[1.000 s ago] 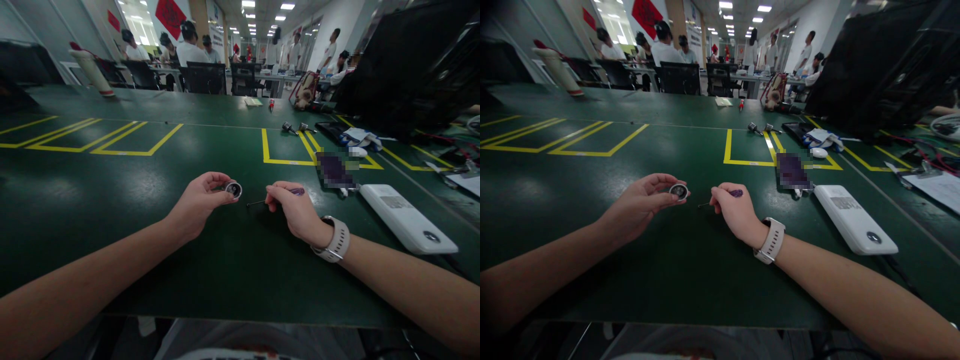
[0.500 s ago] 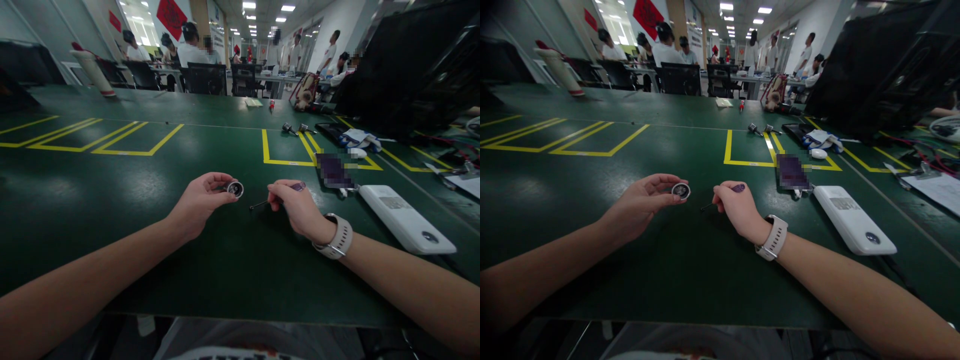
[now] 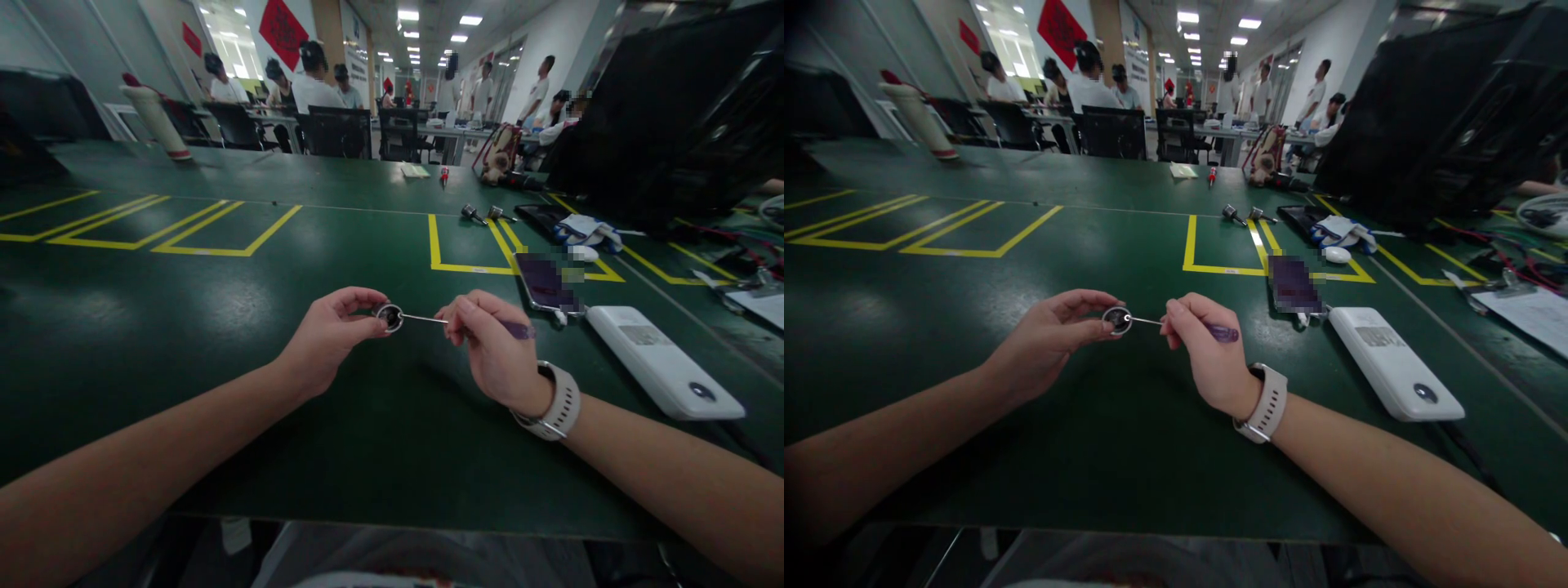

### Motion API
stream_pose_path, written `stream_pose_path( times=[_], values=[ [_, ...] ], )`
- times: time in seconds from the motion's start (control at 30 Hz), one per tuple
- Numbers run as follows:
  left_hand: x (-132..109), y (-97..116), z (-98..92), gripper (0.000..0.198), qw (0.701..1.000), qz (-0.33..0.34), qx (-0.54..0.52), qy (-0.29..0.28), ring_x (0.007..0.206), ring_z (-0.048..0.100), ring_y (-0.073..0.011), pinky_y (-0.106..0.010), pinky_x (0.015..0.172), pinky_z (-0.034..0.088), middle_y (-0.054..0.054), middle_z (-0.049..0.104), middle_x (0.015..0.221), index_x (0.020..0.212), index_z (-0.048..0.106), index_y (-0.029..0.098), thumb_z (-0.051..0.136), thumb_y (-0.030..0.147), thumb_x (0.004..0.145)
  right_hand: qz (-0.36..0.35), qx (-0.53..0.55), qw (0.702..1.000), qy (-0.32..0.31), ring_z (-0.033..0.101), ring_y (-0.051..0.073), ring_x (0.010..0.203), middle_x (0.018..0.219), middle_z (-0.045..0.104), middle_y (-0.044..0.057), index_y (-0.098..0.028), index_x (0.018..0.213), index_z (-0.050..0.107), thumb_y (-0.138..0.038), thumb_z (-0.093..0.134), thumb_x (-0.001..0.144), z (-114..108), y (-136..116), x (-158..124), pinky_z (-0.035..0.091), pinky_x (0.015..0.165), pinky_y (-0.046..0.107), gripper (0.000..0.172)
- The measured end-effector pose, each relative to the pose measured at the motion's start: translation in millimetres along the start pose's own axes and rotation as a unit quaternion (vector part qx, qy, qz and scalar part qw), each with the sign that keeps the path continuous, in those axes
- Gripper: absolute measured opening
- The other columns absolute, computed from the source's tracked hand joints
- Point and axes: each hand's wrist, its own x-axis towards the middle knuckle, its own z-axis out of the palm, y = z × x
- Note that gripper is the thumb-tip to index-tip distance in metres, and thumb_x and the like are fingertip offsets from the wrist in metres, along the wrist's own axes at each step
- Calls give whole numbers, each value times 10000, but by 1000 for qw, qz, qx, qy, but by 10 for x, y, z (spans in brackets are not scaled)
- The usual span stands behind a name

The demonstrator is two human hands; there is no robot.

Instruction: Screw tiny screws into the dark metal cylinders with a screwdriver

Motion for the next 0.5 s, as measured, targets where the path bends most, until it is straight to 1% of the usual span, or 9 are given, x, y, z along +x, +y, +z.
stream_pose_path(
  times=[0.1, 0.17, 0.3, 0.4, 0.5],
  values=[
    [-18, 1, 4, 262, 1000, 11, 0, -8, 803, 660, -155, -303, 797, 521, -40, 697, 906, 882, 643, 150, 731, 138, 635, -61, -104, 990, -68, 550, 148, 663, 626, 534, -10, -204, 676, 573, -262, 473, 907, 21, -75, -41, 436, 641, 310, 258],
    [-26, 0, 6, 246, 1000, 21, 4, -8, 800, 660, -153, -300, 792, 526, -36, 699, 899, 874, 650, 158, 729, 149, 641, -98, -170, 976, -92, 560, 157, 707, 659, 547, 4, -201, 695, 561, -242, 460, 914, 44, -117, -60, 442, 673, 320, 245],
    [-27, 2, 18, 234, 999, 31, 11, -2, 805, 660, -160, -301, 781, 535, -38, 701, 891, 862, 664, 158, 731, 168, 638, -148, -225, 958, -97, 544, 154, 677, 670, 552, 15, -198, 711, 538, -201, 443, 913, 92, -162, -74, 434, 632, 311, 223],
    [-25, 7, 27, 221, 999, 34, 6, 2, 802, 660, -158, -290, 765, 538, -34, 702, 870, 852, 666, 157, 727, 165, 639, -161, -235, 952, -108, 535, 151, 660, 657, 543, 14, -193, 714, 531, -182, 437, 912, 107, -165, -74, 431, 617, 304, 219],
    [-29, 14, 30, 208, 999, 35, 5, 1, 788, 659, -154, -284, 744, 542, -30, 702, 860, 845, 666, 156, 726, 169, 646, -160, -244, 950, -108, 528, 149, 656, 659, 539, 16, -191, 713, 527, -181, 435, 915, 109, -153, -77, 425, 614, 302, 222]
  ],
)
